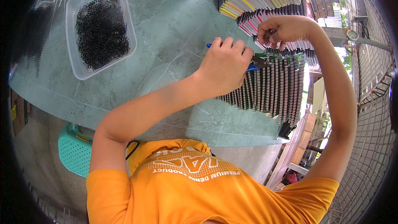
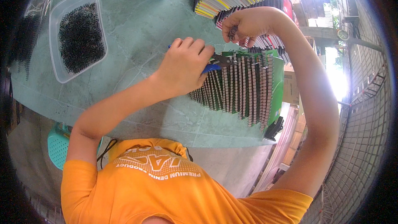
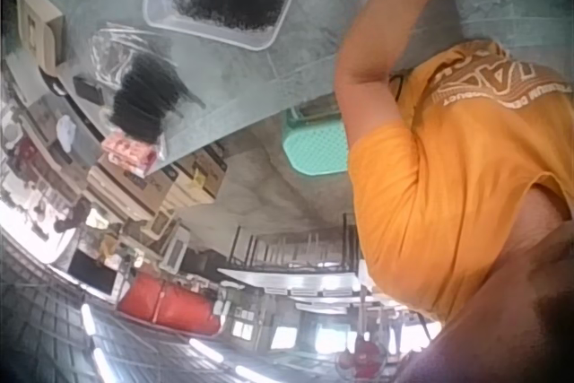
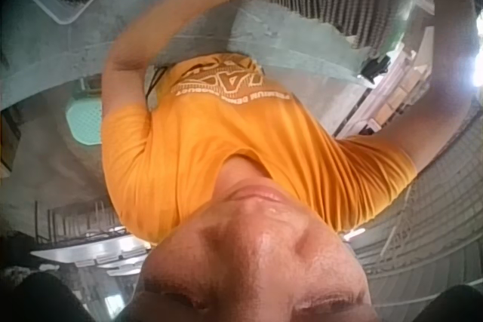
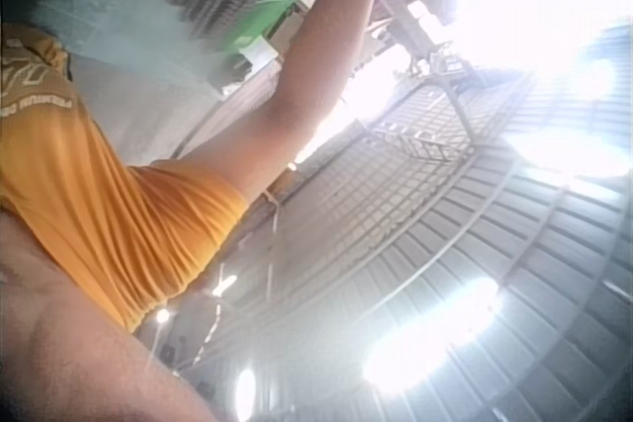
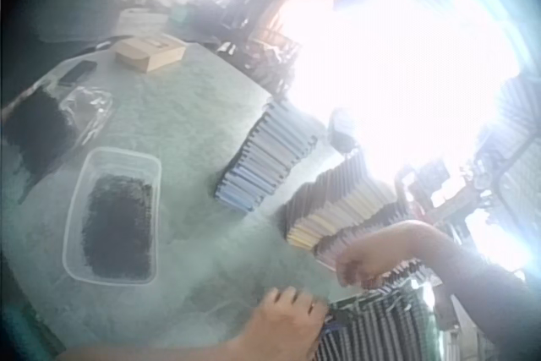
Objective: The person uses blue pliers to cut the excess ends of plastic spiral bindings on a stack of notebooks and moves the notebooks aside to process another stack.
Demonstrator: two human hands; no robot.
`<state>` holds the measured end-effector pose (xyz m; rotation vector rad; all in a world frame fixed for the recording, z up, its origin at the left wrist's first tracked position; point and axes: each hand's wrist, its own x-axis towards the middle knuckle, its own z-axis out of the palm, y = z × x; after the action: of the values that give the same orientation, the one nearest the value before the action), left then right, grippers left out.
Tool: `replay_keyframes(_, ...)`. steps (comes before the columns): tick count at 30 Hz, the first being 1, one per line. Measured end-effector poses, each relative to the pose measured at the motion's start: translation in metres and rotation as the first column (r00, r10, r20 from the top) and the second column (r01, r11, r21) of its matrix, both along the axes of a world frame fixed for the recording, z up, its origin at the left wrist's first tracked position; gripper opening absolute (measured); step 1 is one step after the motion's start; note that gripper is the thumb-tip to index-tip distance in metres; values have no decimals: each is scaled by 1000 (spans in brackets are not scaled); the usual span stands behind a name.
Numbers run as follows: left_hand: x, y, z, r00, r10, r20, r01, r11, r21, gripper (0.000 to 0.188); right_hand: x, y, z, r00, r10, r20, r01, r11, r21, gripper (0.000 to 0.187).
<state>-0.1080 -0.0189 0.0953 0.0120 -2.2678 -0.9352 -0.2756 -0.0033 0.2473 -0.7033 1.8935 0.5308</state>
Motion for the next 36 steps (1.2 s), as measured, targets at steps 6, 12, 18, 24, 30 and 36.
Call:
replay_keyframes(6, -7, 5, 1, 999, 43, 6, -42, 995, -92, 30, 15, 0, -3, 1000, -6, 4, 5, 995, 102, 19)
replay_keyframes(12, -11, 6, -1, 977, -108, 182, 110, 994, -2, 20, 25, 3, -18, 920, 392, -7, -388, 914, 119, 18)
replay_keyframes(18, -9, 6, -12, 992, -115, 50, 107, 984, 140, 27, 8, 10, -25, 960, 223, 172, -226, 974, -3, 17)
replay_keyframes(24, 16, -9, -29, 984, -100, 144, 57, 958, 280, 28, 6, 11, -21, 930, 360, 73, -362, 932, 12, 14)
replay_keyframes(30, 76, -32, -48, 898, -176, 402, 0, 916, 401, 27, 17, -24, -19, 912, 407, -51, -401, 862, -310, 7)
replay_keyframes(36, 87, -19, -53, 833, -339, 438, 138, 893, 428, 28, 88, -121, -74, 921, 371, 119, -175, 667, -724, 21)
